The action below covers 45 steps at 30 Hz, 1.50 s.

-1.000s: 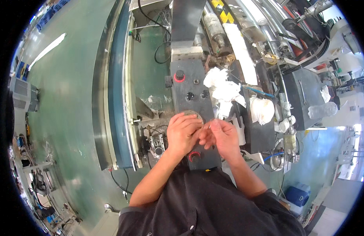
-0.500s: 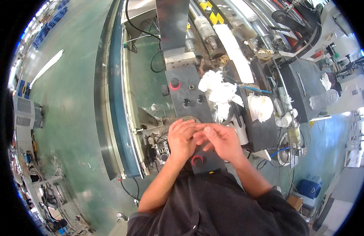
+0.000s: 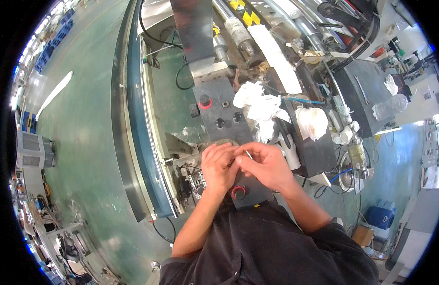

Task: The person organizes metal tools inside a black bag and then uses a thin metal rod to probe a circular industrial component on a control panel.

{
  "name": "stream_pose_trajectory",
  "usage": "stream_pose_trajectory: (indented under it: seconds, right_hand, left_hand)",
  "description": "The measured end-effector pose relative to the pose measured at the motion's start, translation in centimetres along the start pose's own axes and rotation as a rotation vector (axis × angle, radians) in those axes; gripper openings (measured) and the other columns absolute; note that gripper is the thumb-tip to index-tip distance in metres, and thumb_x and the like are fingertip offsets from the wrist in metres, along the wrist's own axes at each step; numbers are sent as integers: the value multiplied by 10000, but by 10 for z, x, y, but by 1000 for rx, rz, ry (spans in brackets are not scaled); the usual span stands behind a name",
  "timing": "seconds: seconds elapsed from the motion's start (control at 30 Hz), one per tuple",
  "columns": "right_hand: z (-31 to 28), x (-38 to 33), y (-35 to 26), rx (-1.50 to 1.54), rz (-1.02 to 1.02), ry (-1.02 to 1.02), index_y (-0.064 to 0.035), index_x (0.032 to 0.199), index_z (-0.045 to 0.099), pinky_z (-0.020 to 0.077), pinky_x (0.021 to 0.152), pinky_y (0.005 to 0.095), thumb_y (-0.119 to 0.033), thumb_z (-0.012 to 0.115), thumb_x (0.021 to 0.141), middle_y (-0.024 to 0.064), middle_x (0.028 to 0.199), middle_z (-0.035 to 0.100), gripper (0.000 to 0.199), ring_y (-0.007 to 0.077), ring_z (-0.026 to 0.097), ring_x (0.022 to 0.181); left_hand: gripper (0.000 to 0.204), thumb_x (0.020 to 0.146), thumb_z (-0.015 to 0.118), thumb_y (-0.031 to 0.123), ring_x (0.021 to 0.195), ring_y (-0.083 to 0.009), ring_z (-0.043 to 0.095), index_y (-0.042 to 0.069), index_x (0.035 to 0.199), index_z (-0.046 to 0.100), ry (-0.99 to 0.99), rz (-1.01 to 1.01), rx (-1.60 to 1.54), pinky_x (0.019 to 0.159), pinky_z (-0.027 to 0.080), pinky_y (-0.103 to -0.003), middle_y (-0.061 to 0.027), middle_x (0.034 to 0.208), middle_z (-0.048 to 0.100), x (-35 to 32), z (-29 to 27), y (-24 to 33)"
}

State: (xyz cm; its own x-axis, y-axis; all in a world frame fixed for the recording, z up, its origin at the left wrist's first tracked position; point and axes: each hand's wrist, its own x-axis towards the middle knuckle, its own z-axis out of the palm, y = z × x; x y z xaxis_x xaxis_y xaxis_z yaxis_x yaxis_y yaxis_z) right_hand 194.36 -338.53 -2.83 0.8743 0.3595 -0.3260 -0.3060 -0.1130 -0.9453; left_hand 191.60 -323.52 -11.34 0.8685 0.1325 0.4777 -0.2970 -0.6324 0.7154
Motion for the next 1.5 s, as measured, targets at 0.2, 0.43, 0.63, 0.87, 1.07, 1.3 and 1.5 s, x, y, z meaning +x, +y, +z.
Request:
stream_pose_trajectory:
  seconds: [0.2,0.43,0.63,0.87,1.07,1.3,1.5]
  right_hand:
    - [2,1,12,150,-4,25,24,957,652,549,569,268,-341,484,1069,54,757,639,417,113,624,669]
    - [-7,15,21,169,71,-36,-6,870,654,515,525,246,-298,569,1031,2,704,585,344,52,554,628]
    - [-12,9,8,-74,50,4,-15,954,683,502,562,222,-255,597,1014,-6,746,607,262,40,564,665]
    - [-10,4,11,8,-94,24,38,1128,681,521,590,223,-361,475,1072,43,806,672,453,80,611,672]
    - [-8,11,24,68,-112,96,40,974,690,523,530,250,-448,443,1068,77,724,662,555,121,621,580]
    - [4,27,23,142,-83,238,-37,748,555,522,511,282,-531,344,1070,-6,540,422,626,96,416,464]
    - [16,14,13,218,-56,129,-3,847,569,547,558,302,-435,335,1092,19,663,459,549,104,468,572]
  left_hand:
    - [137,709,812,159,1029,-182,669,115,806,726,-11,-7,-25,1010,441,-410,14,980,727,-3,2,-3]
    - [142,720,810,144,1040,-196,665,102,817,713,-10,-5,-37,1017,432,-435,6,986,729,-1,2,-1]
    - [270,707,829,166,1139,-246,623,90,941,717,-172,-37,-57,1053,400,-462,-21,1090,705,2,-11,-1]
    - [729,643,879,282,1415,-261,390,72,1293,625,-360,-67,101,1193,239,-495,-50,1423,550,12,-35,-1]
    - [748,650,875,282,1413,-285,407,52,1313,618,-368,-81,-12,1179,298,-482,-68,1455,534,8,-30,-10]
    - [650,661,869,259,1405,-312,411,101,1261,675,-346,-77,-79,1170,310,-492,-77,1458,530,5,-29,-12]
    - [618,669,855,238,1392,-314,418,103,1248,684,-322,-65,-85,1167,311,-487,-84,1456,526,3,-28,-15]
